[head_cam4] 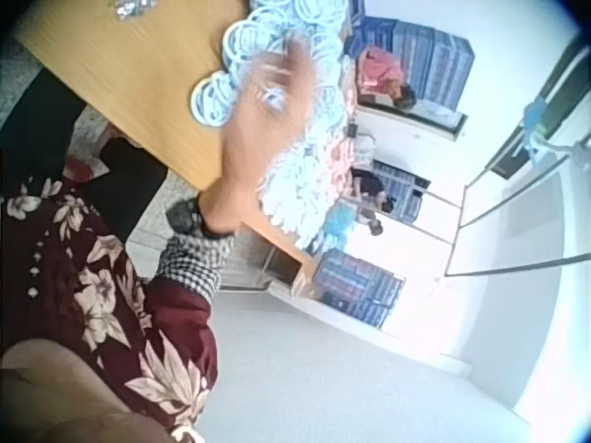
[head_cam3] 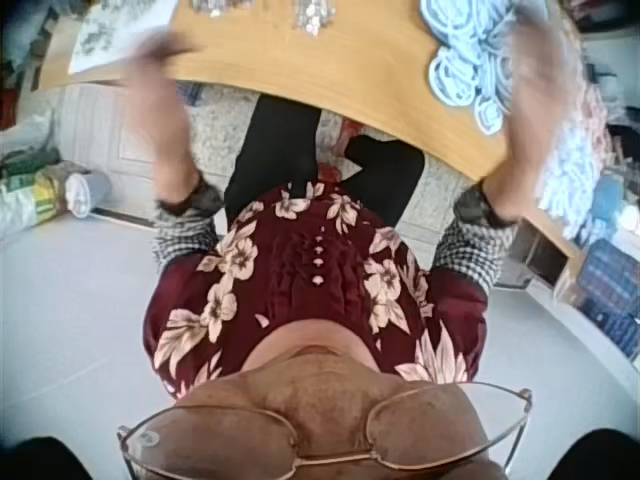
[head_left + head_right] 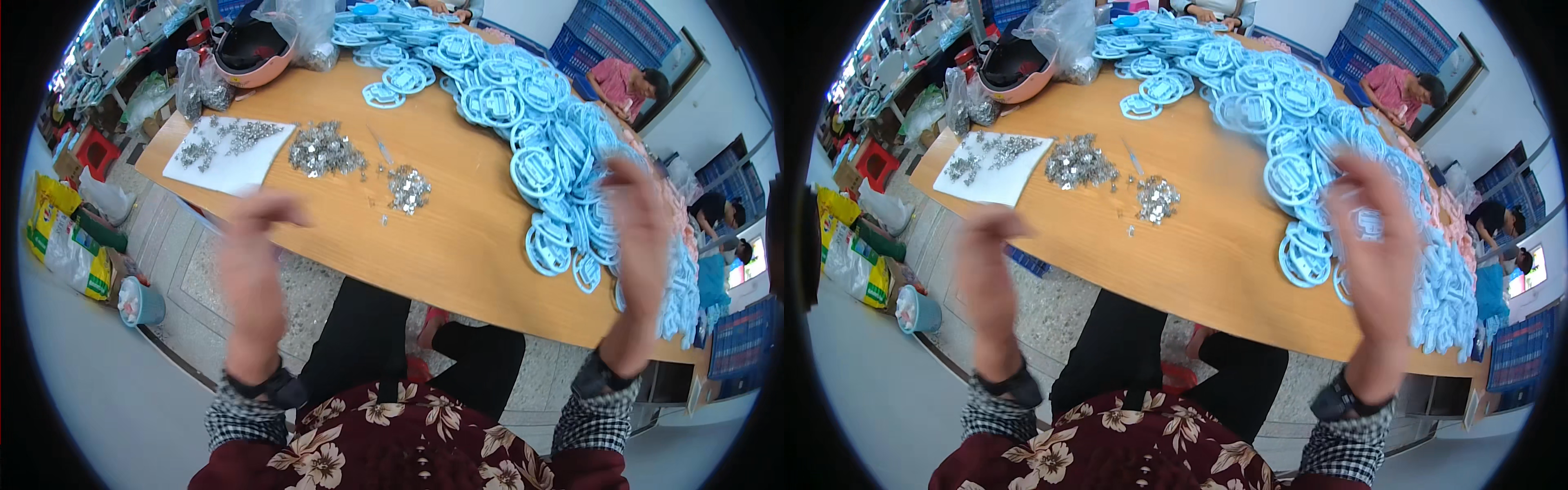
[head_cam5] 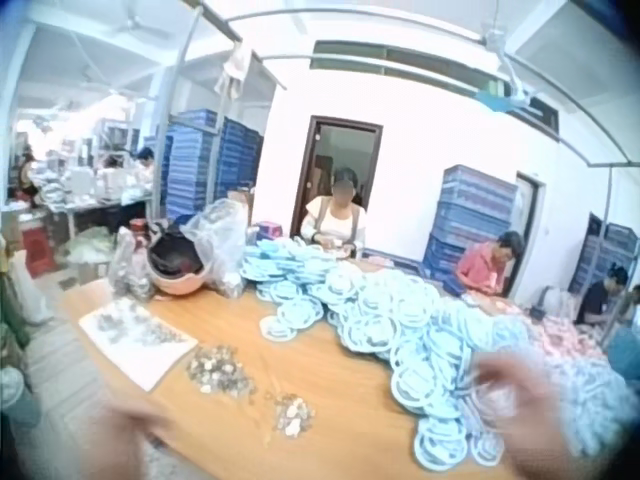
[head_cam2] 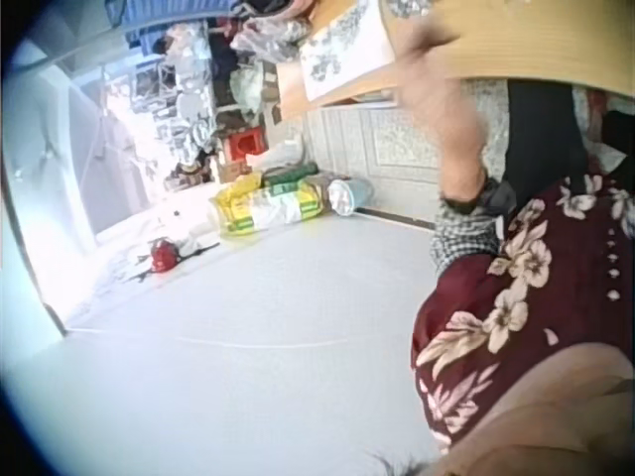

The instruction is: Assembling small metal clips onto circular blue plastic components at a workshop desk.

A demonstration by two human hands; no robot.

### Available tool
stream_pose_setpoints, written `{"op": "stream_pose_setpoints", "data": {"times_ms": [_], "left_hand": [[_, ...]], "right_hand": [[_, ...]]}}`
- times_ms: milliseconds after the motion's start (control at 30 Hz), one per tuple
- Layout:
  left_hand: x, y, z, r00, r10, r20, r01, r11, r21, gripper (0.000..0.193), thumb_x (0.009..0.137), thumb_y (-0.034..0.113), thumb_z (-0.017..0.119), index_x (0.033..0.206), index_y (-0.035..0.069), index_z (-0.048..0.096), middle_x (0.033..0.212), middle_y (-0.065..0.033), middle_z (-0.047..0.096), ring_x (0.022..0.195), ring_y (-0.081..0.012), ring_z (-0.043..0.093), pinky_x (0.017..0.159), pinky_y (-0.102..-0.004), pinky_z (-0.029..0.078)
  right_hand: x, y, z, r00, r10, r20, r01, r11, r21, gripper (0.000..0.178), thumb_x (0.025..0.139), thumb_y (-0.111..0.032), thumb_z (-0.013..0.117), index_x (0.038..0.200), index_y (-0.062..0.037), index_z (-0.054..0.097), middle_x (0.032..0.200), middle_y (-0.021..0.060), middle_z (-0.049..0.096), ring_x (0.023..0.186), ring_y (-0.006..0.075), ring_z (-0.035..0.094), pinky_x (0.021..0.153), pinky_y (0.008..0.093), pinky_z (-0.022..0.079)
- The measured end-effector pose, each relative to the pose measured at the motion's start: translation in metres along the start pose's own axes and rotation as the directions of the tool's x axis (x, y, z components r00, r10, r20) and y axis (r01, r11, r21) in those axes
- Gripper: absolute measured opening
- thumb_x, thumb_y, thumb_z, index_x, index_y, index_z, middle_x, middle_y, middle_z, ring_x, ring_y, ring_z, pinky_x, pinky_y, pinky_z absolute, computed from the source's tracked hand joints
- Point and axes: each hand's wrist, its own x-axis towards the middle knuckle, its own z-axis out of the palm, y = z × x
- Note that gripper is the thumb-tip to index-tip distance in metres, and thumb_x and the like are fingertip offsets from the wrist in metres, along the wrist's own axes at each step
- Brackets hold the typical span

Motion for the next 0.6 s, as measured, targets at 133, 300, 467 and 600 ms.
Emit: {"op": "stream_pose_setpoints", "data": {"times_ms": [133, 300, 467, 600], "left_hand": [[-0.038, -0.079, 0.038, 0.900, 0.000, 0.436, -0.136, 0.951, 0.279, 0.014, 0.080, 0.012, 0.076, 0.092, 0.007, 0.069, 0.081, -0.0074, 0.068, 0.075, -0.0262, 0.063, 0.069, -0.0363, 0.051], [-0.040, -0.096, 0.063, 0.828, 0.048, 0.559, -0.178, 0.967, 0.181, 0.021, 0.074, 0.012, 0.083, 0.090, 0.007, 0.070, 0.079, -0.0078, 0.066, 0.071, -0.0237, 0.063, 0.065, -0.0356, 0.051], [-0.027, -0.105, 0.065, 0.867, -0.031, 0.497, -0.123, 0.954, 0.274, 0.019, 0.074, 0.013, 0.082, 0.088, 0.007, 0.070, 0.084, -0.0082, 0.068, 0.076, -0.0268, 0.065, 0.066, -0.0367, 0.052], [-0.027, -0.107, 0.075, 0.876, -0.108, 0.470, -0.049, 0.950, 0.309, 0.015, 0.077, 0.010, 0.080, 0.088, 0.006, 0.070, 0.081, -0.0083, 0.067, 0.073, -0.0237, 0.066, 0.063, -0.0343, 0.051]], "right_hand": [[-0.018, 0.056, 0.053, 0.868, 0.175, 0.465, -0.052, 0.963, -0.264, 0.021, 0.088, -0.021, 0.071, 0.102, -0.0053, 0.070, 0.088, 0.0123, 0.070, 0.074, 0.0299, 0.067, 0.067, 0.0386, 0.052], [-0.044, 0.081, 0.041, 0.674, 0.486, 0.557, -0.123, 0.817, -0.564, 0.019, 0.087, -0.024, 0.070, 0.096, -0.0080, 0.066, 0.086, 0.0108, 0.068, 0.080, 0.0310, 0.067, 0.069, 0.0438, 0.052], [-0.079, 0.100, 0.026, 0.740, 0.556, 0.377, -0.198, 0.717, -0.669, 0.028, 0.087, -0.026, 0.071, 0.110, -0.0117, 0.065, 0.106, 0.0118, 0.065, 0.092, 0.0342, 0.066, 0.076, 0.0448, 0.053], [-0.096, 0.108, 0.029, 0.765, 0.551, 0.334, -0.243, 0.726, -0.643, 0.042, 0.086, -0.025, 0.073, 0.125, -0.0146, 0.063, 0.115, 0.0129, 0.061, 0.099, 0.0346, 0.064, 0.084, 0.0436, 0.053]]}}
